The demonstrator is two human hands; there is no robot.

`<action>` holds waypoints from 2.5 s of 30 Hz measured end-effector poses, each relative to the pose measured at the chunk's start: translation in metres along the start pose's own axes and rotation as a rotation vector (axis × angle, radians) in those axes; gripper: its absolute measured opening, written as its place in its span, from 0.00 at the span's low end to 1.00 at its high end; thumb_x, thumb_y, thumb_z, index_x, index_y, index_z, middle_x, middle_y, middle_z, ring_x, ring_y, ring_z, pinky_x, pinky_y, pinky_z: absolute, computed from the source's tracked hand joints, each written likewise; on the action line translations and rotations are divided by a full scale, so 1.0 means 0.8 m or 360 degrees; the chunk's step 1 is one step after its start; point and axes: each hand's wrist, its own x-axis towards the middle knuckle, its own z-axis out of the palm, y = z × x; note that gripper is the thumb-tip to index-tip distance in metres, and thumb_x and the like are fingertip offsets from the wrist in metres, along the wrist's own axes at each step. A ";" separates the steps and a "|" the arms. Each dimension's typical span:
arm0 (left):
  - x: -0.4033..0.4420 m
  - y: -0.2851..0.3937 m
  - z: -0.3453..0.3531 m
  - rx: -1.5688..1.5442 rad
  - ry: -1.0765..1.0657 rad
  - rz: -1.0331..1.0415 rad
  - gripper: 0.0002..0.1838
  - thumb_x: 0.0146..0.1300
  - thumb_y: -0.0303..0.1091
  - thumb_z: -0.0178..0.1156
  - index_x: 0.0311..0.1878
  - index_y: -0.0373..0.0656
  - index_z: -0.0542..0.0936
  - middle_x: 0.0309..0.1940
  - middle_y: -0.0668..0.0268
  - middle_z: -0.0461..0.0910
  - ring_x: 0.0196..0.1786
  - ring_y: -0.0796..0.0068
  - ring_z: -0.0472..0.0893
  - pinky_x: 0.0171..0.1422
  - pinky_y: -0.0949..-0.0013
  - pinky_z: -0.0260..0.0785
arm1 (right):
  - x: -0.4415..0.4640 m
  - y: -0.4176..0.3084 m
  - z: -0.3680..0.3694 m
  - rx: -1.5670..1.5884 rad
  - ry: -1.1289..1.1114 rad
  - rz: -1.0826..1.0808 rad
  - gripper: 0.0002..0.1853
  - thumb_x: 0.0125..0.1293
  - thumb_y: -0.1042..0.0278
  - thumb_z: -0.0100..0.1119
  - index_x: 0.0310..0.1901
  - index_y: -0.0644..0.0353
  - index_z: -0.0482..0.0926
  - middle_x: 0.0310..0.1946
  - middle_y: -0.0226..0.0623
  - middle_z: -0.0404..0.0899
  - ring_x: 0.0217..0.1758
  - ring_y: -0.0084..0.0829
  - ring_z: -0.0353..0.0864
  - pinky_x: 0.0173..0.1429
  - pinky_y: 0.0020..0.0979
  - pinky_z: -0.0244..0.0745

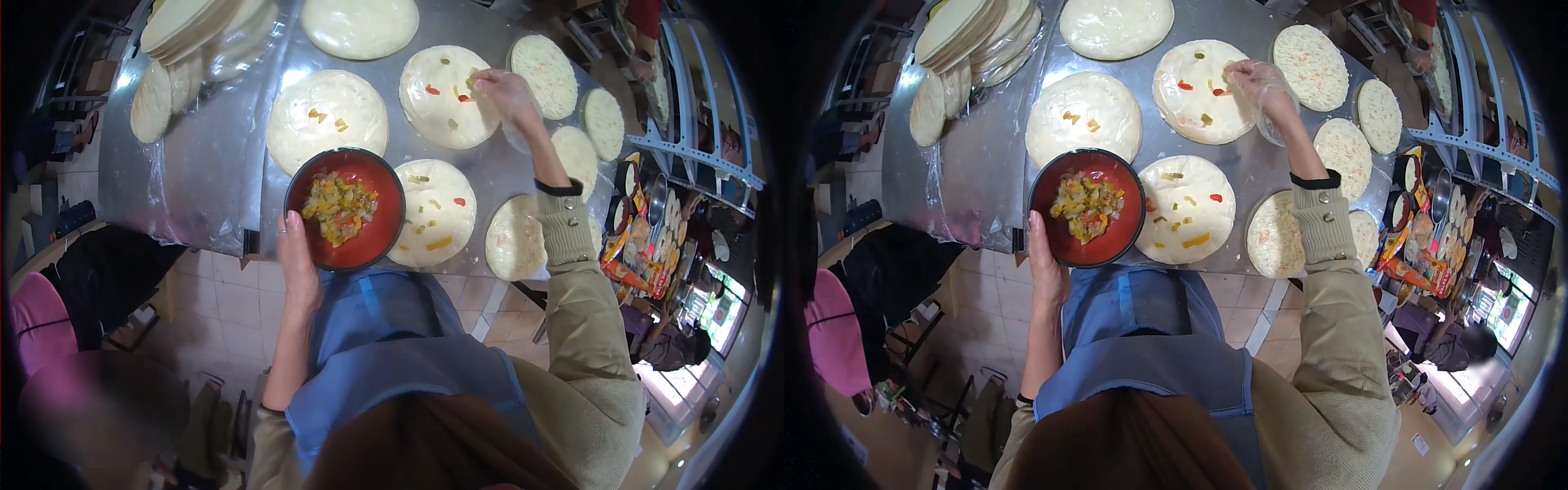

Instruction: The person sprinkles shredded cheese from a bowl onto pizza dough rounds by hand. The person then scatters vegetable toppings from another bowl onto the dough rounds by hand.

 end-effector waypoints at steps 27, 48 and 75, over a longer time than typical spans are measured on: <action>0.005 -0.015 -0.001 0.0085 0.0054 0.0082 0.29 0.75 0.50 0.41 0.66 0.35 0.62 0.60 0.57 0.68 0.63 0.71 0.67 0.69 0.67 0.57 | -0.112 -0.101 0.001 0.0602 -0.0010 0.0511 0.14 0.69 0.60 0.55 0.46 0.60 0.84 0.32 0.26 0.81 0.28 0.15 0.70 0.32 0.18 0.67; 0.017 -0.022 0.041 0.0285 -0.0123 0.0145 0.32 0.74 0.51 0.42 0.67 0.32 0.59 0.62 0.51 0.66 0.65 0.66 0.66 0.70 0.67 0.56 | -0.172 -0.188 0.098 0.0580 -0.0820 0.0322 0.09 0.65 0.69 0.61 0.43 0.62 0.82 0.30 0.33 0.81 0.31 0.23 0.79 0.37 0.25 0.75; 0.012 -0.017 0.012 0.0035 0.0054 0.0019 0.30 0.75 0.50 0.41 0.64 0.30 0.62 0.61 0.58 0.66 0.64 0.72 0.64 0.71 0.67 0.53 | -0.099 0.008 0.025 0.0663 0.0170 0.0442 0.09 0.65 0.72 0.60 0.44 0.67 0.80 0.35 0.35 0.82 0.34 0.20 0.79 0.39 0.21 0.74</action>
